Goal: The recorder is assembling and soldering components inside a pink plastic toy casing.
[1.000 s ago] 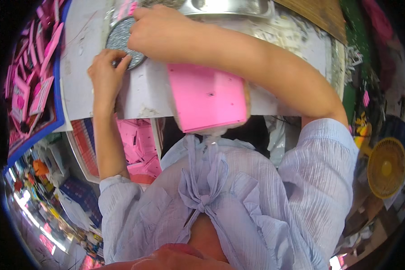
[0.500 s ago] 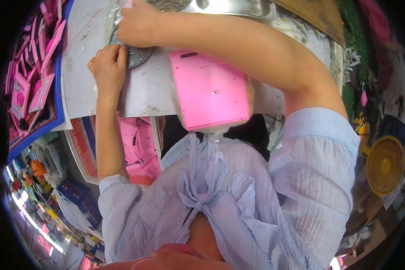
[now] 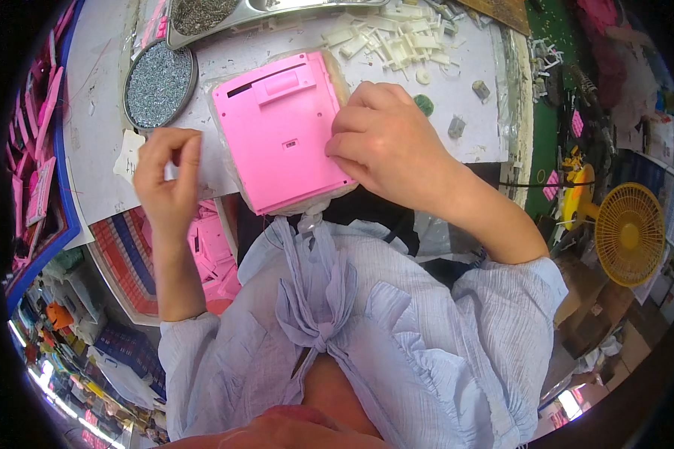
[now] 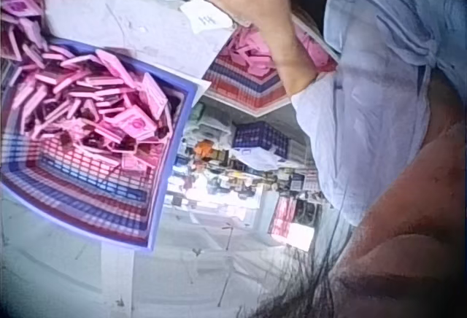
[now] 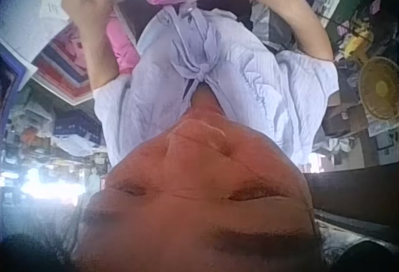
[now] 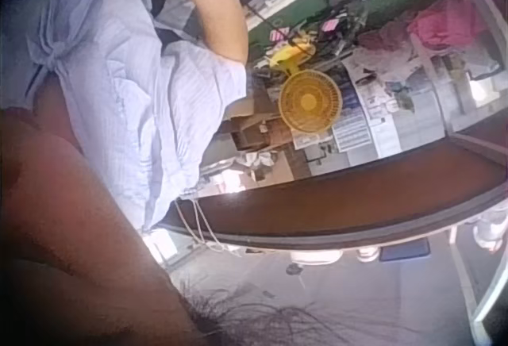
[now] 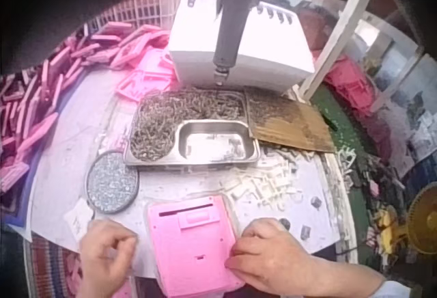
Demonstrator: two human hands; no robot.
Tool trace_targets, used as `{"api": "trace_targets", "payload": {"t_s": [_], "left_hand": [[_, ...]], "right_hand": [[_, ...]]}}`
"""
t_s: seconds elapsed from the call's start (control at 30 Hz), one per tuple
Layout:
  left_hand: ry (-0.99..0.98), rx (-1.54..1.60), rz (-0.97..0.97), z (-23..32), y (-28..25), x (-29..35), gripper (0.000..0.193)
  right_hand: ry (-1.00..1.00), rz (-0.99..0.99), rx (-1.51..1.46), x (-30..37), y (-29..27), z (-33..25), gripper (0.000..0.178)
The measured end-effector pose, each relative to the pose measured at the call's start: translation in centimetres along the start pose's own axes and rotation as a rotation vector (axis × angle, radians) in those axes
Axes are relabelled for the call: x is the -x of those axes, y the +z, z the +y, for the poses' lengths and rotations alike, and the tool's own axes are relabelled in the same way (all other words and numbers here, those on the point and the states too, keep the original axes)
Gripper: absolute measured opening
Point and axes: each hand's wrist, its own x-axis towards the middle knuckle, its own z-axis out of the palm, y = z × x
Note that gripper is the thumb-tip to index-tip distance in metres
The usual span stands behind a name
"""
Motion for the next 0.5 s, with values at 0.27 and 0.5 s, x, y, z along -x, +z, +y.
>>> {"api": "trace_targets", "payload": {"t_s": [0.27,0.5], "left_hand": [[0.109,0.090,-0.160,3.9,1.6,0.8,0.011],[0.181,0.129,-0.129,3.1,2.5,2.3,0.017]], "right_hand": [[-0.127,-0.054,0.196,-0.6,-0.4,-1.2,0.035],[0.099,0.356,-0.107,-5.0,-4.9,3.1,0.021]]}}
